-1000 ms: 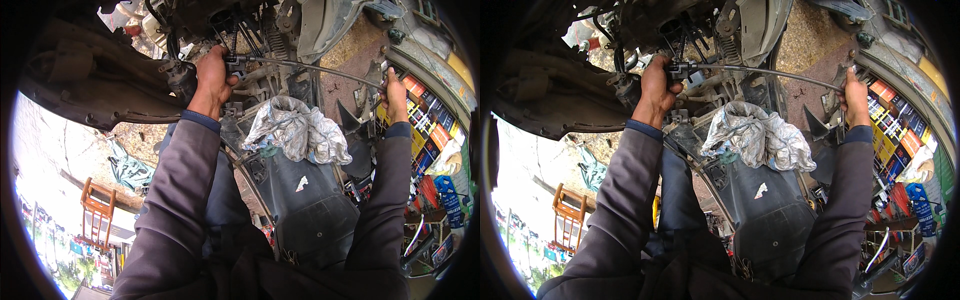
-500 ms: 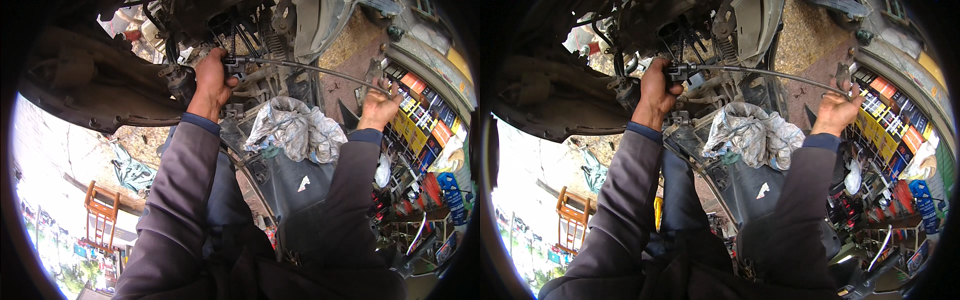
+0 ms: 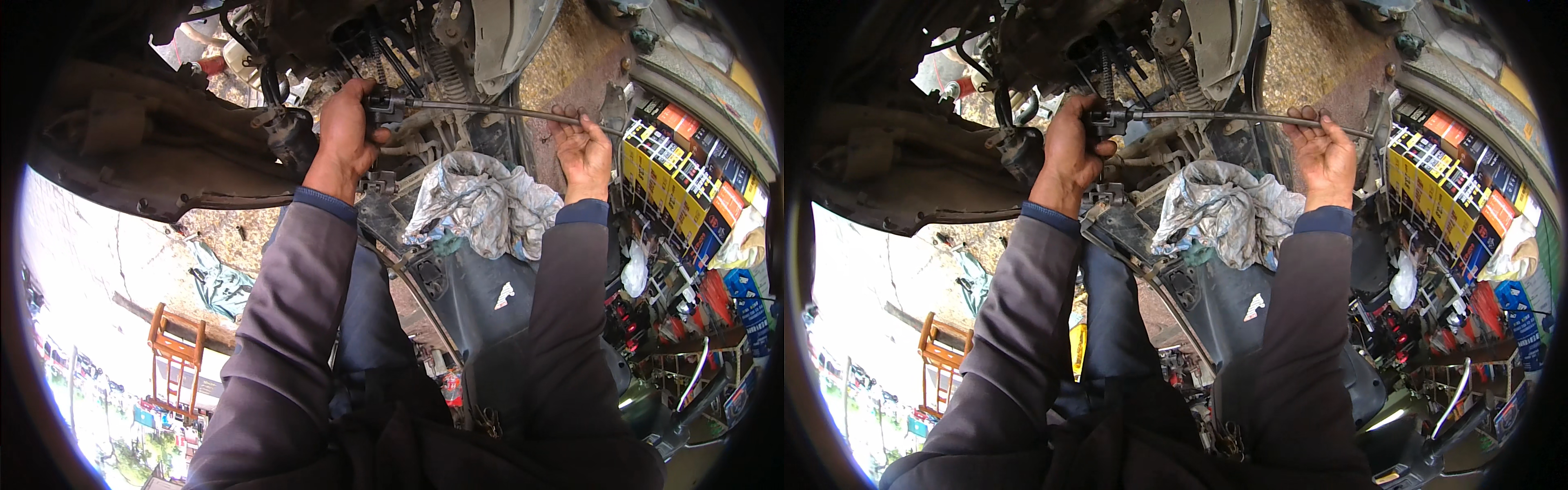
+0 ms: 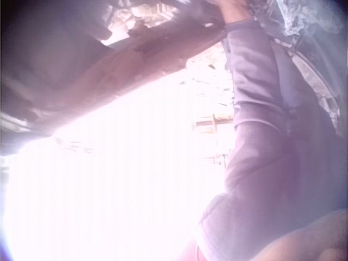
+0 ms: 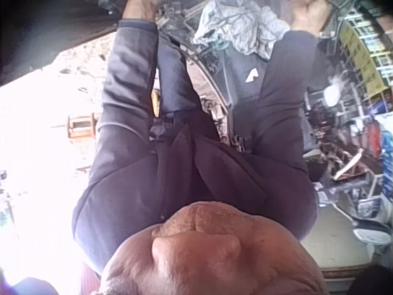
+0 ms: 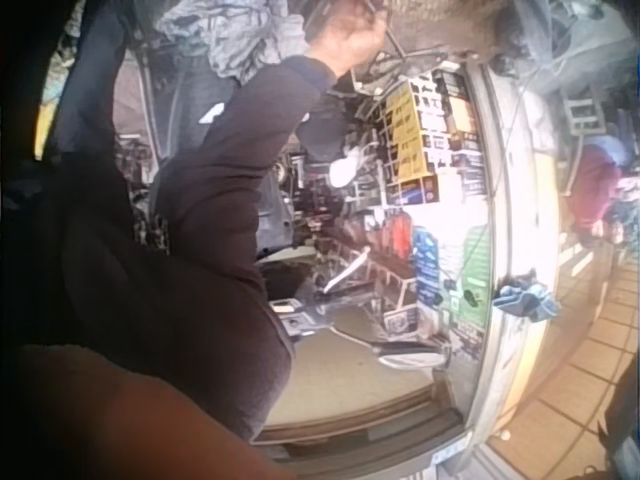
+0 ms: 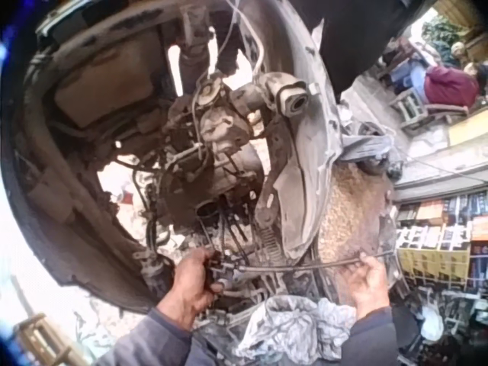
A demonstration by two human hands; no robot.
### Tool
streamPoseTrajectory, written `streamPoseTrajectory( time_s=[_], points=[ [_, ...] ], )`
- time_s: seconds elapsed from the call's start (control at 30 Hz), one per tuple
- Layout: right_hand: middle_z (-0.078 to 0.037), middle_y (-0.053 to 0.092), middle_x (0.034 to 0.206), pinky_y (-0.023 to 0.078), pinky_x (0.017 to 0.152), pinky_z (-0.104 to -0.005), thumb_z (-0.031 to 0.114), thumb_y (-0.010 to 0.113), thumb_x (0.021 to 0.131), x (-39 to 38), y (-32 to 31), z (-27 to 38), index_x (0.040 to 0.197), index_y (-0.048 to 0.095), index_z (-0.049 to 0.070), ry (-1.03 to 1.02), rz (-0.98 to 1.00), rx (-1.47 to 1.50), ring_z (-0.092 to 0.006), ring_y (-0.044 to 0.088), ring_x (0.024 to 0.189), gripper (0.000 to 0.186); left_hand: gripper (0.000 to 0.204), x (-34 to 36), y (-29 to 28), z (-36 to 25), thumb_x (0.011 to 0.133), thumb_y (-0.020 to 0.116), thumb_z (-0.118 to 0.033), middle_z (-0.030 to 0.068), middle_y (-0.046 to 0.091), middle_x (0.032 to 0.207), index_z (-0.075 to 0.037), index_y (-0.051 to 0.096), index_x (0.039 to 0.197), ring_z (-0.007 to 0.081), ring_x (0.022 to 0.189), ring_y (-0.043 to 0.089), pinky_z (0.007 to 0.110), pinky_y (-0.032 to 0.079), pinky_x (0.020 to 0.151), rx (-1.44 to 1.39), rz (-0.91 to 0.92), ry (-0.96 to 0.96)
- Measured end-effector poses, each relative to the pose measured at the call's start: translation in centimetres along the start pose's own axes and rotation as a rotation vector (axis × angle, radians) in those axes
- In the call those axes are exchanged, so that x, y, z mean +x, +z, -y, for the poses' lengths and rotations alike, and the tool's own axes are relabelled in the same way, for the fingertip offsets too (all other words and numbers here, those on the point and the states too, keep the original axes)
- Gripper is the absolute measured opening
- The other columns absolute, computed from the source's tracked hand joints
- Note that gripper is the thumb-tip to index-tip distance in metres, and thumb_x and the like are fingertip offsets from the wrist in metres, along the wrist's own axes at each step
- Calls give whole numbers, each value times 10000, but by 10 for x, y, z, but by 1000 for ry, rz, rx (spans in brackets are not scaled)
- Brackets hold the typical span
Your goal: The person works on a motorcycle engine, using a T-handle wrench to tighten bolts and adjusting components with both hands. They briefly wipe their hands with a rag and continue adjusting parts near the engine.
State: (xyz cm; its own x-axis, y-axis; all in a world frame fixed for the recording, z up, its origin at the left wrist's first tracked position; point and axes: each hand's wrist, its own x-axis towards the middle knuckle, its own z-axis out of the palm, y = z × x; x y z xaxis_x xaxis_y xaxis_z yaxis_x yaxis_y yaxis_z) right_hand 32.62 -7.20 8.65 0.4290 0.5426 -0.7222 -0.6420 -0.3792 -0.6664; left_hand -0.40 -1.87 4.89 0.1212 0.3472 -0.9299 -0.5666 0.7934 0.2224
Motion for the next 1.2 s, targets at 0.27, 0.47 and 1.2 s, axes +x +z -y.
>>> streamPoseTrajectory(
  time_s=[0.27,0.47,1.2],
  points=[
    [-92,475,788,468,849,-486,108,414,953,15,-17,-23,910,451,13,-4,-360,66,-263,486,763,111,156,2,-4,0,907,495,-221,51,586,825,-74,536,941,136,606,495,230,291,422,-28,20,-13],
    [-54,444,743,420,674,-428,137,448,936,-21,-60,-64,862,470,61,188,-157,-115,-225,447,691,108,158,2,-6,2,892,486,-208,82,641,877,-73,538,955,142,603,510,226,290,421,1,76,1],
    [-117,675,902,524,695,-290,67,627,870,-76,-17,-159,1031,594,-42,-304,-227,-1078,-178,658,779,197,153,9,-19,4,831,474,-189,132,669,971,-120,569,930,188,805,599,250,335,456,-292,298,-54]
  ],
)
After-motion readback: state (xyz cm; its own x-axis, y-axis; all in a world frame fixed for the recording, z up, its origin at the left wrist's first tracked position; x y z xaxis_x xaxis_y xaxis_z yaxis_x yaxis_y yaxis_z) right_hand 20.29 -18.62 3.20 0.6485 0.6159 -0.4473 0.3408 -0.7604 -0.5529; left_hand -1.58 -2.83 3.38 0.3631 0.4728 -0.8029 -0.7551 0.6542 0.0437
